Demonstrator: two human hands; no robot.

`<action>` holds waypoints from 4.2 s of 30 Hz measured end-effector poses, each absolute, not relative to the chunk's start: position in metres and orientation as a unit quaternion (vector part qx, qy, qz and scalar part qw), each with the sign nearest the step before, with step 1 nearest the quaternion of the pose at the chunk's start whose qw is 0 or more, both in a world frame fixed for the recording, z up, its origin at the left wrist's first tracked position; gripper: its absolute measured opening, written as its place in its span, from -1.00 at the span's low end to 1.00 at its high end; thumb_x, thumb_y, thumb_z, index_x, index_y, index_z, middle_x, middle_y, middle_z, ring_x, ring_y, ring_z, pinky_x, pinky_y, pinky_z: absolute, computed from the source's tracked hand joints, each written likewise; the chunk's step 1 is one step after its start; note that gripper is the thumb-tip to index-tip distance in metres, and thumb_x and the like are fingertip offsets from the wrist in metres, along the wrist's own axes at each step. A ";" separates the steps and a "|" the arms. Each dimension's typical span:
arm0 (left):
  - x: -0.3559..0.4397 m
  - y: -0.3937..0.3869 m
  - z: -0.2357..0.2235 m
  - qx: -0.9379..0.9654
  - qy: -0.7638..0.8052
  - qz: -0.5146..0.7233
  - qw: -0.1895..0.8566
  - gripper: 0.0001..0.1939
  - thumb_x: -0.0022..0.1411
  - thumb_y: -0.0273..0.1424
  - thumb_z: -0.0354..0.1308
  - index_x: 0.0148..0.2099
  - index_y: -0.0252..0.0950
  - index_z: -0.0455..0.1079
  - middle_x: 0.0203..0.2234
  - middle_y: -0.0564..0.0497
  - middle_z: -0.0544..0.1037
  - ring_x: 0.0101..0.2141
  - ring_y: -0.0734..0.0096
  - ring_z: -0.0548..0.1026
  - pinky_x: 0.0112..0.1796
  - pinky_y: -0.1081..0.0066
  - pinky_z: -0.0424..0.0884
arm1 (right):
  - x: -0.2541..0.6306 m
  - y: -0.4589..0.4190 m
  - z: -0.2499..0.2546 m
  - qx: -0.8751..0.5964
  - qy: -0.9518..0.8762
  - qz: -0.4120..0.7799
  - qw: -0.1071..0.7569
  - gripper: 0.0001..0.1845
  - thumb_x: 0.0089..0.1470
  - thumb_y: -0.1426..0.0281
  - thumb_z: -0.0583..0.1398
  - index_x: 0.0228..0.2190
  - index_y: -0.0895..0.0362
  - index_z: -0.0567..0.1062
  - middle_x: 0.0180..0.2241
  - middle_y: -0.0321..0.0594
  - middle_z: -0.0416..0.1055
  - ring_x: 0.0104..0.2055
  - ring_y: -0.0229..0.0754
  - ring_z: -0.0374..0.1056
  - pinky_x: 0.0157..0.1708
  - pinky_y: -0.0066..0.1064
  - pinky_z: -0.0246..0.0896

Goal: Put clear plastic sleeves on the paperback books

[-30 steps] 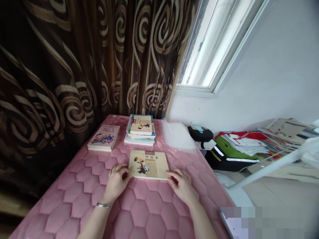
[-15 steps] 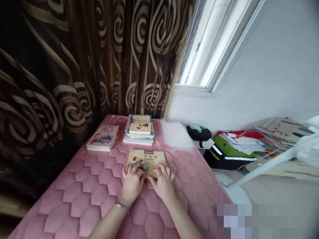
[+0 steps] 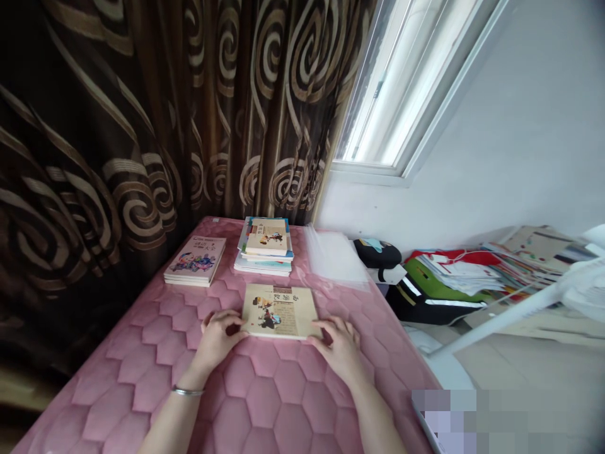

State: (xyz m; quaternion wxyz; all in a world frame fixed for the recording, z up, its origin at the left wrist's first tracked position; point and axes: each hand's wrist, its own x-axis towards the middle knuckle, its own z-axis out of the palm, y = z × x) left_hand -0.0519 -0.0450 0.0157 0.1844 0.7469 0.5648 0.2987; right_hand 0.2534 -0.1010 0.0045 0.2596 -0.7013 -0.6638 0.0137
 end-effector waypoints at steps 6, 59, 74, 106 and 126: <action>-0.057 -0.041 0.015 0.753 0.546 0.307 0.202 -0.82 0.01 -0.37 0.27 -0.27 -0.07 0.56 -0.19 0.03 0.60 -0.09 0.21 0.48 0.12 0.04 0.09 | 0.263 -0.101 0.007 -0.675 -0.694 0.062 0.243 -0.69 0.07 0.23 0.13 -0.12 -0.14 0.48 -0.10 -0.28 0.46 0.01 0.00 0.19 0.02 -0.08 0.00; -0.050 -0.046 0.014 0.731 0.581 0.313 0.173 -0.79 0.13 -0.38 0.14 -0.17 -0.07 0.50 -0.17 0.04 0.59 -0.05 0.23 0.46 0.10 0.07 0.09 | 0.243 0.025 0.025 -0.664 -0.725 0.106 0.146 -0.72 0.10 0.21 0.12 -0.22 0.02 0.53 -0.14 -0.21 0.50 -0.07 -0.13 0.36 -0.10 -0.39 0.16; -0.019 -0.063 0.019 0.738 0.582 0.289 0.183 -0.80 0.29 -0.42 -0.08 -0.22 -0.20 0.37 -0.30 0.02 0.58 -0.21 0.29 0.51 -0.08 0.22 0.22 | 0.221 -0.072 0.040 -0.784 -0.598 0.127 0.108 -0.64 0.10 0.13 0.04 -0.42 0.09 0.49 -0.32 -0.10 0.55 -0.21 -0.05 0.45 -0.37 -0.40 0.16; -0.022 -0.093 0.020 0.808 0.507 0.273 0.129 -0.86 0.13 -0.40 0.16 -0.25 -0.10 0.49 0.03 0.00 0.40 0.00 0.09 0.27 -0.08 0.04 0.22 | 0.184 -0.108 0.016 -0.631 -0.721 0.048 0.282 -0.92 0.04 0.33 0.20 -0.35 0.02 0.45 -0.25 -0.24 0.39 -0.12 -0.11 0.29 -0.13 -0.31 0.12; -0.053 -0.073 0.024 0.786 0.538 0.244 0.182 -0.90 0.02 -0.32 0.28 -0.33 -0.07 0.52 -0.13 0.03 0.47 -0.08 0.13 0.32 -0.09 0.07 0.13 | 0.216 -0.130 0.012 -0.665 -0.703 0.083 0.238 -0.90 0.00 0.25 0.25 -0.35 -0.06 0.52 -0.22 -0.26 0.37 -0.10 -0.07 0.21 -0.10 -0.23 0.02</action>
